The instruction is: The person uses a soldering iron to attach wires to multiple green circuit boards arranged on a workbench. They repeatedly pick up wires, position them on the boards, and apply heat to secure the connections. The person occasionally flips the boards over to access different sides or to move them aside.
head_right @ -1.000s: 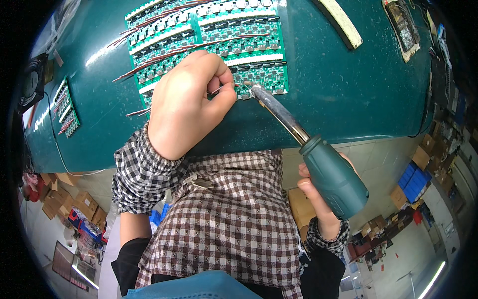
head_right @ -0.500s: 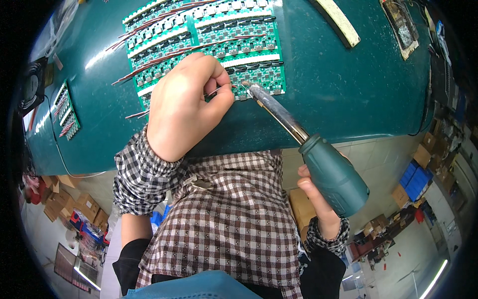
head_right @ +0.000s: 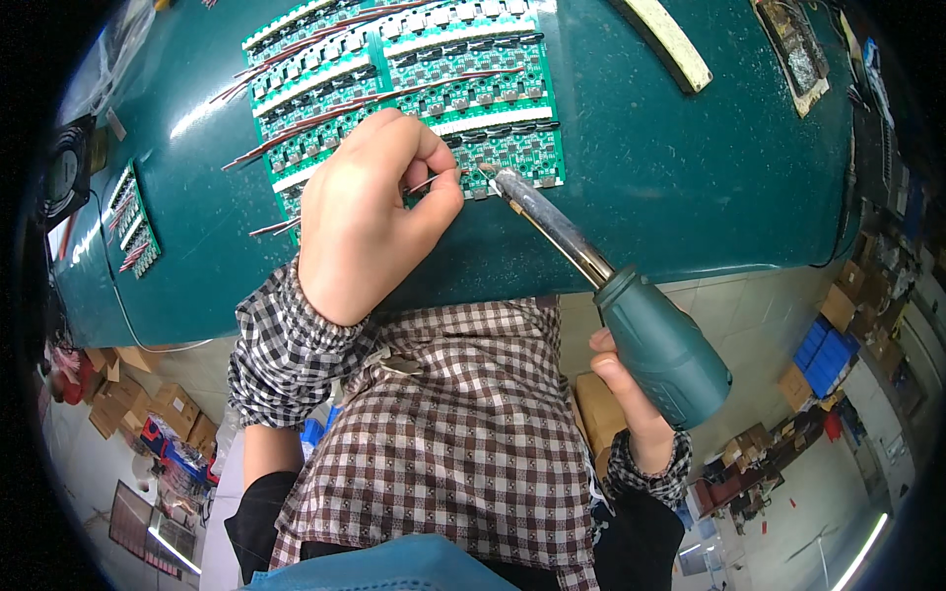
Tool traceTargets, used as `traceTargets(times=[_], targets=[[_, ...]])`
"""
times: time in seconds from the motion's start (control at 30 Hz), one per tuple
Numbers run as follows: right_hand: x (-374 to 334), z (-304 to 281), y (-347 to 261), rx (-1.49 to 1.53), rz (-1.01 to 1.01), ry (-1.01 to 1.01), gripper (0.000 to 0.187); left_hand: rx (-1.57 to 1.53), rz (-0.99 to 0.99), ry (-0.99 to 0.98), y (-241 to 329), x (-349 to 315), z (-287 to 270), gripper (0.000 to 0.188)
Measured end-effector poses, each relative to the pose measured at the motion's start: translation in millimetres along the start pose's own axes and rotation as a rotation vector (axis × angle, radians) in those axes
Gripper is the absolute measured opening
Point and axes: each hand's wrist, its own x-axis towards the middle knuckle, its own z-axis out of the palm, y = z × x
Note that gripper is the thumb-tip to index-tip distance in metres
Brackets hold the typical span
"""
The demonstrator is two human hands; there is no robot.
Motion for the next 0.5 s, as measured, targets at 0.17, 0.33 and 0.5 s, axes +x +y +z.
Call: traceTargets(times=[0.17, 0.33, 0.5], targets=[[-0.7, 1.6, 0.3, 0.019, 0.006, 0.006, 0.058, 0.0, 0.014, 0.032, 1.3, -0.5, 2.0, 0.013], [-1.1, 2.9, -1.2, 0.026, 0.03, 0.018, 0.058, 0.009, 0.01, 0.019, 1.0, -0.4, 1.4, 0.013], [-2.2, 6.3, 0.1, 0.01, 0.014, 0.065, 0.058, 0.006, -0.001, 0.03, 2.0, -1.2, 2.4, 0.013]])
